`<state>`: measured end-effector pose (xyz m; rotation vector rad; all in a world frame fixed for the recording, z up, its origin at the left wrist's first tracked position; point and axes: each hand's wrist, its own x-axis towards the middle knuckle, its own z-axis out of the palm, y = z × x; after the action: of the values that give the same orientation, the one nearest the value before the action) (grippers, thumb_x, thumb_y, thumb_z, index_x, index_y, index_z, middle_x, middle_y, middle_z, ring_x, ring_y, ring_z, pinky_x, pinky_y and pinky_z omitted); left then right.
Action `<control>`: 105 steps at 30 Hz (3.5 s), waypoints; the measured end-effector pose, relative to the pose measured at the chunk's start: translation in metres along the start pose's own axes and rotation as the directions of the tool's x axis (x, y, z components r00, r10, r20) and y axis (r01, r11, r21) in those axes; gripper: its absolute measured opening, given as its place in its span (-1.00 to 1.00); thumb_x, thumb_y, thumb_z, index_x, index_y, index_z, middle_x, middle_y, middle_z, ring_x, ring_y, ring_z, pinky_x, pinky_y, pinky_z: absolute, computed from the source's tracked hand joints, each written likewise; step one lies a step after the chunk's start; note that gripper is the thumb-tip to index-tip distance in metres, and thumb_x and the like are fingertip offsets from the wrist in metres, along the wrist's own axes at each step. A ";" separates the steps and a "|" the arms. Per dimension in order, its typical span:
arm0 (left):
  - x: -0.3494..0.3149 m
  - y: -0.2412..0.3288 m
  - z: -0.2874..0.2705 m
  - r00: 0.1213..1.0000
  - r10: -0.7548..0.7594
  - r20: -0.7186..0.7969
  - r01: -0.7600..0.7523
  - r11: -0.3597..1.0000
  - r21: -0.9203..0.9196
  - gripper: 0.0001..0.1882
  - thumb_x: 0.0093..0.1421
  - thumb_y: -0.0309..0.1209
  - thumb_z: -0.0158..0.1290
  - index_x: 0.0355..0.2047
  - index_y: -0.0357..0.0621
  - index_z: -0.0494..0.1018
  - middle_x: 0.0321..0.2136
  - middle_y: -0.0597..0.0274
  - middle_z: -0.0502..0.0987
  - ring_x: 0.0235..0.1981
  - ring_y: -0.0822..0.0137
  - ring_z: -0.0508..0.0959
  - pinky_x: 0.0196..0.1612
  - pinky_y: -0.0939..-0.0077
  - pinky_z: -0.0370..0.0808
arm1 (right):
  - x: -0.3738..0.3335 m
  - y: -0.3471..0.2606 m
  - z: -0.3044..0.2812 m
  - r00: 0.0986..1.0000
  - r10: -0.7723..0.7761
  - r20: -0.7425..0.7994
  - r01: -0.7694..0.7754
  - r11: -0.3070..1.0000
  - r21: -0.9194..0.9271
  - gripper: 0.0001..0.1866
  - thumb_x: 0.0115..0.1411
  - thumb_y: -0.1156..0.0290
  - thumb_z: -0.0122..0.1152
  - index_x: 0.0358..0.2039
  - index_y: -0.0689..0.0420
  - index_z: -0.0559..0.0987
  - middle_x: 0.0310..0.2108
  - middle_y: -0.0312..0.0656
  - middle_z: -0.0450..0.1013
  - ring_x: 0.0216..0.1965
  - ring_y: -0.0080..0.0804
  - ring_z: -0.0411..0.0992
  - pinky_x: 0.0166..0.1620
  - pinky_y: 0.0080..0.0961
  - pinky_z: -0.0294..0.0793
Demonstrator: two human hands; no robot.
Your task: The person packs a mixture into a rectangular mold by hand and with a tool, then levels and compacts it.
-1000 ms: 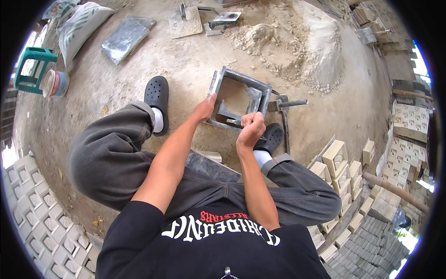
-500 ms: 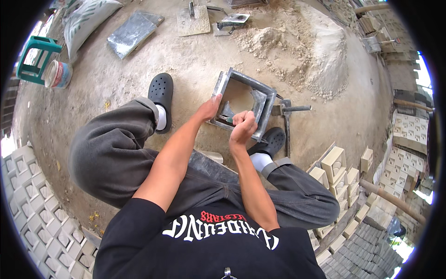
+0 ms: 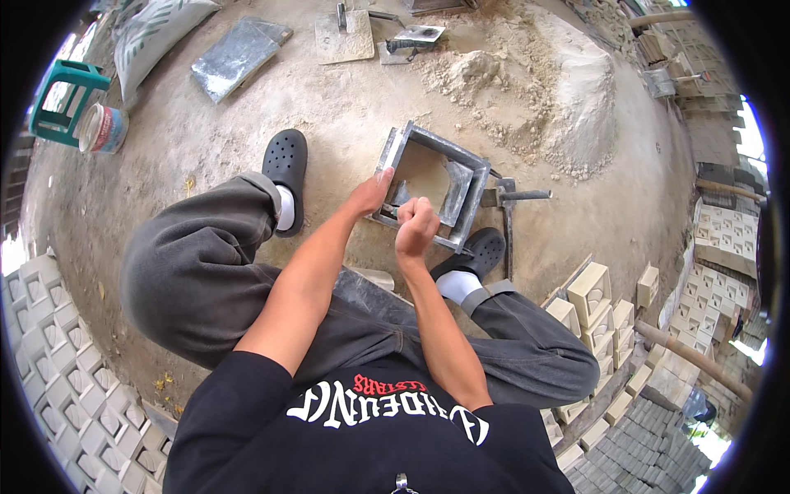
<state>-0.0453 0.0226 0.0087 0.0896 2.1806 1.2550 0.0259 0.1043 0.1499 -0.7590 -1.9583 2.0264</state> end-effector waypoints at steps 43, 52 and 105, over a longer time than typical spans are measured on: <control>-0.003 0.006 0.002 0.994 -0.084 -0.068 0.085 0.996 0.014 -0.20 0.31 0.15 -0.60 0.09 -0.29 0.32 0.00 -0.34 0.37 0.11 -0.22 0.30 0.18 0.15 0.20 | 0.014 -0.033 -0.061 0.974 -0.035 -0.225 0.092 0.964 0.250 -0.50 0.27 0.26 -0.28 -0.83 0.06 0.04 -0.84 -0.33 0.01 -0.76 -0.54 -0.01 -0.62 -0.53 -0.01; 0.003 -0.003 0.011 0.976 -0.172 -0.135 0.181 0.982 0.056 -0.17 0.26 0.22 -0.60 0.09 -0.20 0.34 0.00 -0.29 0.39 0.09 -0.21 0.33 0.14 0.09 0.23 | 0.024 -0.024 -0.082 0.965 0.010 -0.262 0.073 0.949 0.305 -0.51 0.25 0.24 -0.28 -0.82 0.04 0.04 -0.84 -0.34 -0.01 -0.77 -0.52 -0.06 -0.62 -0.52 -0.01; 0.001 -0.001 0.006 0.983 -0.112 -0.144 0.117 0.993 0.028 -0.16 0.27 0.20 -0.60 0.09 -0.27 0.32 0.03 -0.26 0.37 0.12 -0.19 0.29 0.18 0.13 0.18 | 0.030 -0.011 -0.106 0.972 -0.088 -0.220 0.131 0.973 0.191 -0.50 0.30 0.25 -0.28 -0.80 0.07 0.06 -0.80 -0.35 0.00 -0.74 -0.57 -0.03 -0.61 -0.53 -0.04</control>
<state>-0.0428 0.0270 0.0053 -0.1128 2.2945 1.1897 0.0518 0.2116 0.1565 -0.7628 -1.6115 1.9556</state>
